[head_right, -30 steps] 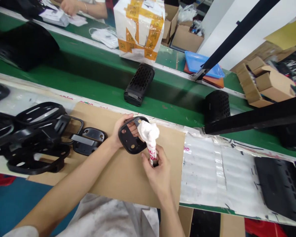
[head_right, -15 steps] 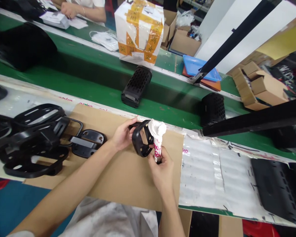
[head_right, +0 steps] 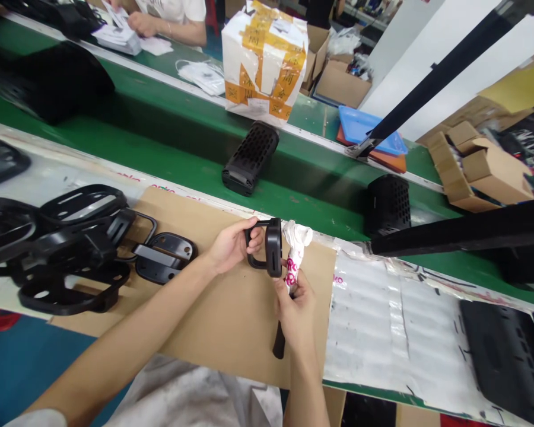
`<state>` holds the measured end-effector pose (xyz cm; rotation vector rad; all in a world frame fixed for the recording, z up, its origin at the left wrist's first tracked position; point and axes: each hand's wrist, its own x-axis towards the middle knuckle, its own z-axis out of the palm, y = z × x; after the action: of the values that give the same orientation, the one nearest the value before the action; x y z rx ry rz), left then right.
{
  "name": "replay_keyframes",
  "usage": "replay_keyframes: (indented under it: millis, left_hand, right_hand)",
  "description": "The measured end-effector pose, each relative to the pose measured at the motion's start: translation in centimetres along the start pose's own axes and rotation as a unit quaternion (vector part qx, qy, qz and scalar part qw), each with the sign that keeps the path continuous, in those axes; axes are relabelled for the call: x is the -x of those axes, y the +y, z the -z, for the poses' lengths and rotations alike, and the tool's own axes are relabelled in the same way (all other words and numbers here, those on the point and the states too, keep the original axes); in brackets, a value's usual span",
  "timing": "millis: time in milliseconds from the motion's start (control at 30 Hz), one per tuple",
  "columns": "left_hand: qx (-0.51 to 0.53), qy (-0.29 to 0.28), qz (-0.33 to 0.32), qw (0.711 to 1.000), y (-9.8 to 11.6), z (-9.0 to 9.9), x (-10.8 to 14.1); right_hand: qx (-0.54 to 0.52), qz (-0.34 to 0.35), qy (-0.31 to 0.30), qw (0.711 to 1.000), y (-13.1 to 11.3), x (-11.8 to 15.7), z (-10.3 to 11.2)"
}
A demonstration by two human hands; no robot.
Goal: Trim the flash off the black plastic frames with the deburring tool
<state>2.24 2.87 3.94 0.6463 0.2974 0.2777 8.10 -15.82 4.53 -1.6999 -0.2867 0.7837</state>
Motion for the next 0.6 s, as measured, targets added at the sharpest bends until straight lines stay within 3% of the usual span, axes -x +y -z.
replay_keyframes:
  millis: [200, 433, 600]
  left_hand:
    - [-0.069, 0.1, -0.118, 0.985, -0.7, 0.9, -0.8]
    - [-0.157, 0.188, -0.142, 0.959, -1.5, 1.5, -1.2]
    - [-0.28, 0.193, -0.178, 0.923, -1.6, 1.8, -1.3]
  right_hand:
    - [-0.027, -0.018, 0.002, 0.999, 1.3, -0.3, 1.0]
    - [-0.026, -0.045, -0.006, 0.999, 1.7, 0.2, 1.9]
    - [0.016, -0.071, -0.038, 0.997, 2.0, 0.7, 1.7]
